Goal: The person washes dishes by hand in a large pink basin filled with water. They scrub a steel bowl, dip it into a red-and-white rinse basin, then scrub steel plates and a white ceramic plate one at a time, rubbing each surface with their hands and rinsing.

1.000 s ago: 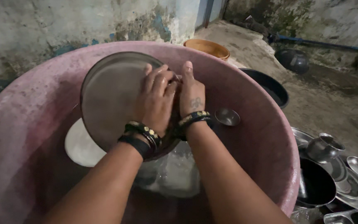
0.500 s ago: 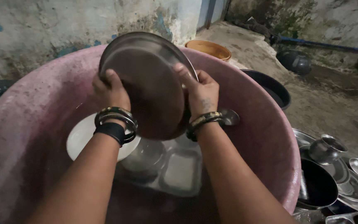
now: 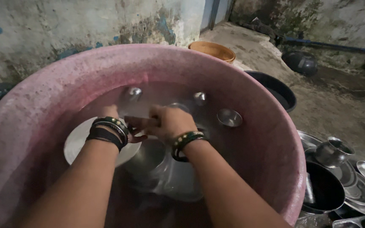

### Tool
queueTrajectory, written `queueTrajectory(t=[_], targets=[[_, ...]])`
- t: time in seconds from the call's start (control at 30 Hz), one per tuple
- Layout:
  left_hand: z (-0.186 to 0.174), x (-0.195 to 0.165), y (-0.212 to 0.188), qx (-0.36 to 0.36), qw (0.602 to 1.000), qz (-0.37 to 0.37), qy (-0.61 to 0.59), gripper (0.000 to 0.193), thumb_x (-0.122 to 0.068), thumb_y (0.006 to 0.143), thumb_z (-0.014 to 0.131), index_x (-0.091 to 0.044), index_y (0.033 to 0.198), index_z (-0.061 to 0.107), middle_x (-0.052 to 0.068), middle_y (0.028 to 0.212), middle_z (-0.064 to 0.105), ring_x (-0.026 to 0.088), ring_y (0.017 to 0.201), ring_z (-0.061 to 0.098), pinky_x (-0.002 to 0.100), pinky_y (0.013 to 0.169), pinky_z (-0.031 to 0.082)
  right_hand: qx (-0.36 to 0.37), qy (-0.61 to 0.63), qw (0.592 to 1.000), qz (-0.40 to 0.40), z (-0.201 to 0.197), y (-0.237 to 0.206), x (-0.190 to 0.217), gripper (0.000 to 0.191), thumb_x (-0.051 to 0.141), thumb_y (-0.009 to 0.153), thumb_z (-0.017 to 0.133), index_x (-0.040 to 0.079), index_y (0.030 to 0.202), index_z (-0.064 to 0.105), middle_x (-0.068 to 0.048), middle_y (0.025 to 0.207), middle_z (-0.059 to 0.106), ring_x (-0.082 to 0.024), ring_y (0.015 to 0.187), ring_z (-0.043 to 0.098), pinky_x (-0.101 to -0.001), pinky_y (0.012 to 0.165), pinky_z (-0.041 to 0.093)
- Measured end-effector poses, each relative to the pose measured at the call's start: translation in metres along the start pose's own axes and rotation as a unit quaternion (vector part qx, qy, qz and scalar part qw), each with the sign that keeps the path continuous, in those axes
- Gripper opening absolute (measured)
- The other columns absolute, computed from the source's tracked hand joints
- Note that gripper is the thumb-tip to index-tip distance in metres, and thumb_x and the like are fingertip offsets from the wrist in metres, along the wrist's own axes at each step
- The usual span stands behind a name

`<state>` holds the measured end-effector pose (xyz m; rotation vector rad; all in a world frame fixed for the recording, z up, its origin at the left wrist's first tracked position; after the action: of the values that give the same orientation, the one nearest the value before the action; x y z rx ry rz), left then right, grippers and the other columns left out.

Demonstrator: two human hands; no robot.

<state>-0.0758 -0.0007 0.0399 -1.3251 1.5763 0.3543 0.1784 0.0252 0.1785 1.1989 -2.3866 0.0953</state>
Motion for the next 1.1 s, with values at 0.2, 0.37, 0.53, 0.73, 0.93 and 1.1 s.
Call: queueTrajectory(t=[0.2, 0.37, 0.53, 0.73, 0.93, 1.1], targets=[[0.018, -0.004, -0.014, 0.070, 0.799, 0.253, 0.542, 0.037, -0.028, 0.093, 0.066, -0.014, 0.126, 0.072, 0.013, 0.133, 0.070, 0.027, 0.123, 0.067, 0.037, 0.101, 0.053, 0.073, -0.060, 0.994, -0.061, 0.023, 0.008, -0.009, 0.020, 0.022, 0.083, 0.072, 0.017, 0.102, 0.070, -0.010, 0.101, 0.075, -0.032, 0.100, 0.070, -0.0453, 0.085, 0.054], [0.025, 0.007, -0.013, 0.096, 0.898, 0.140, 0.405, 0.034, -0.024, 0.099, 0.055, -0.008, 0.125, 0.071, 0.014, 0.127, 0.071, 0.027, 0.116, 0.069, 0.038, 0.098, 0.053, 0.078, -0.068, 0.994, -0.044, 0.022, 0.006, -0.003, 0.026, 0.015, 0.077, 0.070, 0.023, 0.102, 0.072, -0.006, 0.100, 0.076, -0.029, 0.097, 0.071, -0.0444, 0.085, 0.054], [0.029, 0.008, -0.008, 0.091, 0.920, 0.118, 0.363, 0.046, -0.030, 0.104, 0.044, 0.001, 0.130, 0.066, 0.019, 0.129, 0.071, 0.028, 0.115, 0.070, 0.039, 0.101, 0.051, 0.068, -0.121, 0.988, -0.072, 0.010, 0.001, 0.004, 0.021, 0.011, 0.079, 0.068, 0.019, 0.098, 0.073, -0.008, 0.098, 0.075, -0.030, 0.098, 0.071, -0.0448, 0.084, 0.056], [0.010, -0.008, -0.041, 0.002, 0.986, -0.105, -0.128, 0.086, -0.067, 0.101, 0.038, 0.007, 0.144, 0.043, 0.026, 0.144, 0.050, 0.030, 0.120, 0.060, 0.043, 0.106, 0.043, 0.045, -0.176, 0.978, -0.099, 0.013, 0.004, 0.008, 0.017, 0.014, 0.089, 0.062, 0.022, 0.102, 0.070, -0.002, 0.115, 0.072, -0.025, 0.112, 0.066, -0.0420, 0.087, 0.055], [0.030, -0.030, -0.083, 0.036, 0.903, -0.059, -0.423, 0.075, -0.063, 0.096, 0.044, 0.000, 0.133, 0.060, 0.012, 0.122, 0.070, 0.026, 0.104, 0.070, 0.043, 0.094, 0.055, -0.155, -0.233, 0.926, -0.254, 0.017, 0.005, 0.017, 0.036, 0.018, 0.087, 0.055, 0.030, 0.117, 0.070, 0.001, 0.131, 0.066, -0.023, 0.124, 0.059, -0.0456, 0.096, 0.051], [0.041, -0.025, -0.026, 0.096, 0.960, 0.038, -0.259, 0.058, -0.048, 0.100, 0.053, 0.004, 0.120, 0.066, 0.020, 0.107, 0.072, 0.031, 0.087, 0.068, 0.047, 0.077, 0.054, 0.063, -0.252, 0.963, -0.069, 0.009, 0.005, 0.016, 0.038, 0.018, 0.102, 0.045, 0.036, 0.128, 0.066, -0.006, 0.133, 0.066, -0.027, 0.114, 0.068, -0.0423, 0.092, 0.055]])
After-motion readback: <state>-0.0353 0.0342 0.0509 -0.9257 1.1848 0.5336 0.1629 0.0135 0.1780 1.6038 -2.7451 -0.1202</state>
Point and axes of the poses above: each hand's wrist, its own y-axis towards the middle knuckle, its own z-axis out of the palm, x = y × z, the point moved 2 cm from there along y, towards the middle knuckle
